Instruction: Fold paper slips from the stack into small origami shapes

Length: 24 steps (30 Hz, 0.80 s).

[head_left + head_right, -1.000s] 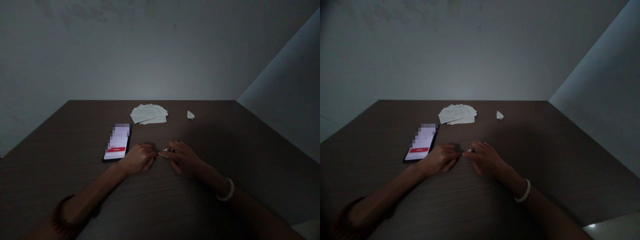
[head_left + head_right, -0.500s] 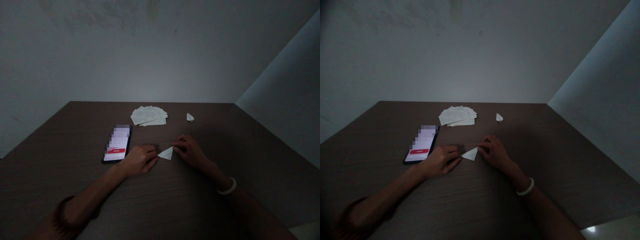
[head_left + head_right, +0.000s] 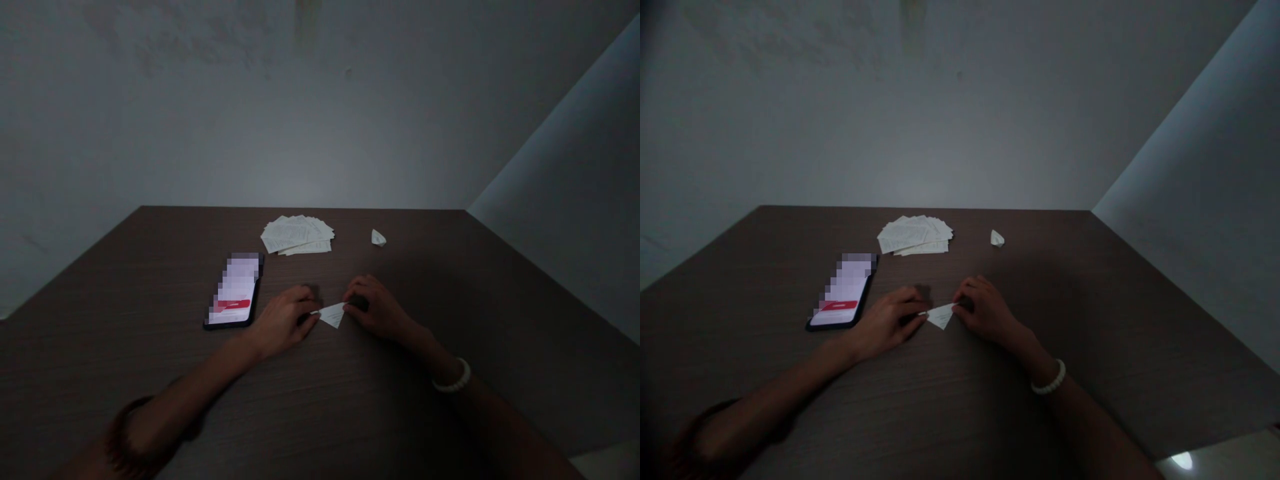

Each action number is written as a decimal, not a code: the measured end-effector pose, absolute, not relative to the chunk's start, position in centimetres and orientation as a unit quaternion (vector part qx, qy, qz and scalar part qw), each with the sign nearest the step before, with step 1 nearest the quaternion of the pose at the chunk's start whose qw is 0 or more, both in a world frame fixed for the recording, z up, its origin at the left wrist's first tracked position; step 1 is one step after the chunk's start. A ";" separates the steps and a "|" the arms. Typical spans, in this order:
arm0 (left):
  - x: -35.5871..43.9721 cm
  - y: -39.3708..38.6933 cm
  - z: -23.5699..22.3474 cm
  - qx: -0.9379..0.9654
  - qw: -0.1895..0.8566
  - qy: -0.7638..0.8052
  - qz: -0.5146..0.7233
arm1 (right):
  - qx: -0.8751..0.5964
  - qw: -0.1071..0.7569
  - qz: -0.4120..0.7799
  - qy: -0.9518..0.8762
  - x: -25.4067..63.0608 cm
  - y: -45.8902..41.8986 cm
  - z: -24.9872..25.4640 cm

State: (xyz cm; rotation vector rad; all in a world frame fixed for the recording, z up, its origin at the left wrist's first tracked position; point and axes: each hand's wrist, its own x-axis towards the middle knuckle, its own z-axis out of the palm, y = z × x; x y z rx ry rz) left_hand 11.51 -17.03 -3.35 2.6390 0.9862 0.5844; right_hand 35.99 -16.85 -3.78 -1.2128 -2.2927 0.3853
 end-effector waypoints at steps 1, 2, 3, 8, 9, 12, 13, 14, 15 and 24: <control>11.6 -17.0 -3.4 0.905 0.143 0.341 0.211 | -0.447 0.256 0.142 -0.845 36.0 -16.8 -3.7; 11.6 -17.0 -3.4 0.900 0.153 0.342 0.222 | -0.447 0.256 0.142 -0.846 35.9 -16.8 -3.7; 11.7 -16.9 -3.5 0.896 0.161 0.342 0.232 | -0.446 0.256 0.141 -0.846 35.9 -16.8 -3.7; 11.6 -16.7 -3.8 0.890 0.172 0.334 0.258 | -0.433 0.264 0.138 -0.851 35.9 -16.9 -3.6; 11.5 -16.7 -3.8 0.889 0.174 0.333 0.260 | -0.430 0.268 0.138 -0.851 35.9 -17.0 -3.6; 11.5 -16.8 -3.7 0.887 0.187 0.330 0.264 | -0.424 0.283 0.137 -0.849 35.9 -17.1 -3.5; 11.5 -16.8 -3.6 0.886 0.193 0.327 0.265 | -0.423 0.289 0.137 -0.848 35.9 -17.2 -3.5; 11.4 -16.8 -3.5 0.886 0.198 0.323 0.268 | -0.422 0.297 0.137 -0.846 35.9 -17.2 -3.4; 11.4 -16.9 -3.4 0.886 0.203 0.317 0.270 | -0.418 0.306 0.140 -0.844 35.9 -17.2 -3.4; 11.3 -16.7 -3.0 0.889 0.250 0.277 0.265 | -0.375 0.383 0.161 -0.829 36.0 -17.1 -3.4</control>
